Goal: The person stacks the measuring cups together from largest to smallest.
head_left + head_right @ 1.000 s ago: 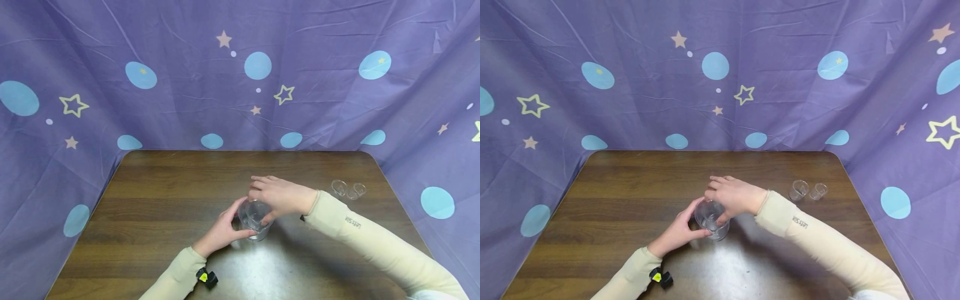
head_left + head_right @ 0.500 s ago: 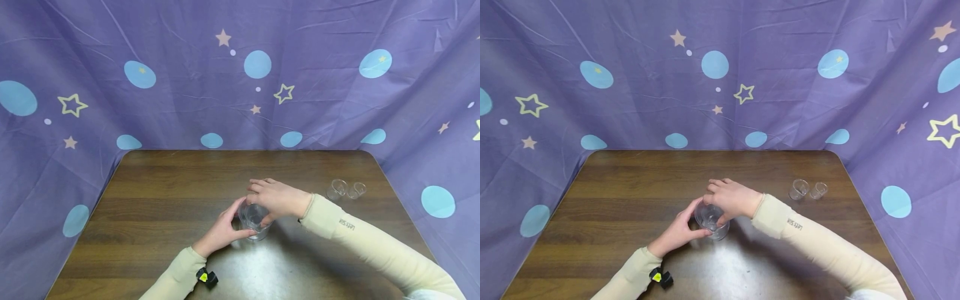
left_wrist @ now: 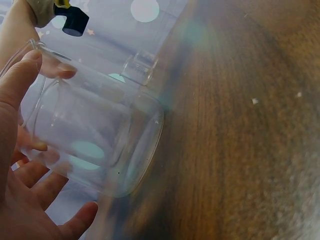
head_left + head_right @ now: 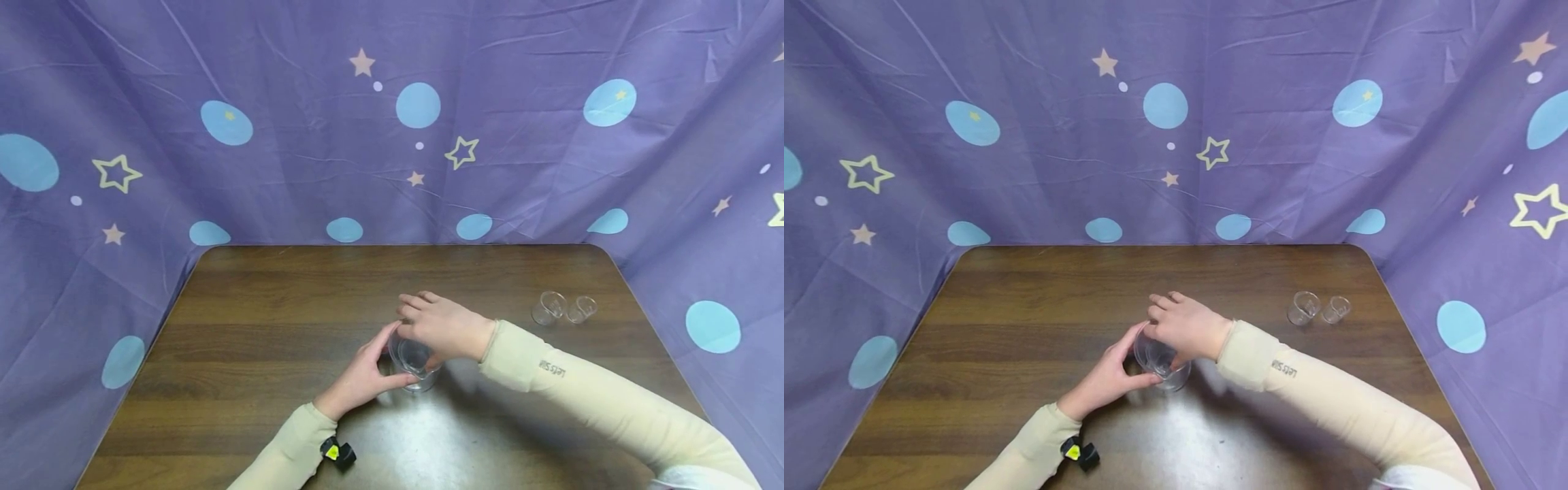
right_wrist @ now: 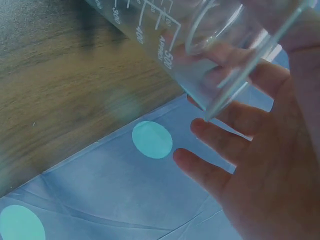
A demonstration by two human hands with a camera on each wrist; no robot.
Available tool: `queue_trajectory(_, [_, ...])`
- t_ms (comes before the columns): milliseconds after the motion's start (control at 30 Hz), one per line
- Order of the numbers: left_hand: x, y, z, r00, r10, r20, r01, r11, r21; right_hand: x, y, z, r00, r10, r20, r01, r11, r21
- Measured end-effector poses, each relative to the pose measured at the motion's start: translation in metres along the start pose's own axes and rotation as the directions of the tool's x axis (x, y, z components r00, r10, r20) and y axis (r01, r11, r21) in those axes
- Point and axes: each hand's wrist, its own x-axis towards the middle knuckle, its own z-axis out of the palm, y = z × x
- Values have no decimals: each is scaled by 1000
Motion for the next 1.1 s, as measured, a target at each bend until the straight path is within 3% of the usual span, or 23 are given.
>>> queue_trajectory(667, [1, -2, 1, 1000, -4, 3, 4, 1000, -19, 6, -9, 4, 1000, 20, 14, -18, 989, -145])
queue_trajectory(1100, [1, -2, 1, 1000, -11, 8, 11, 1000, -17, 4, -6, 4, 1000, 21, -9, -22, 991, -132])
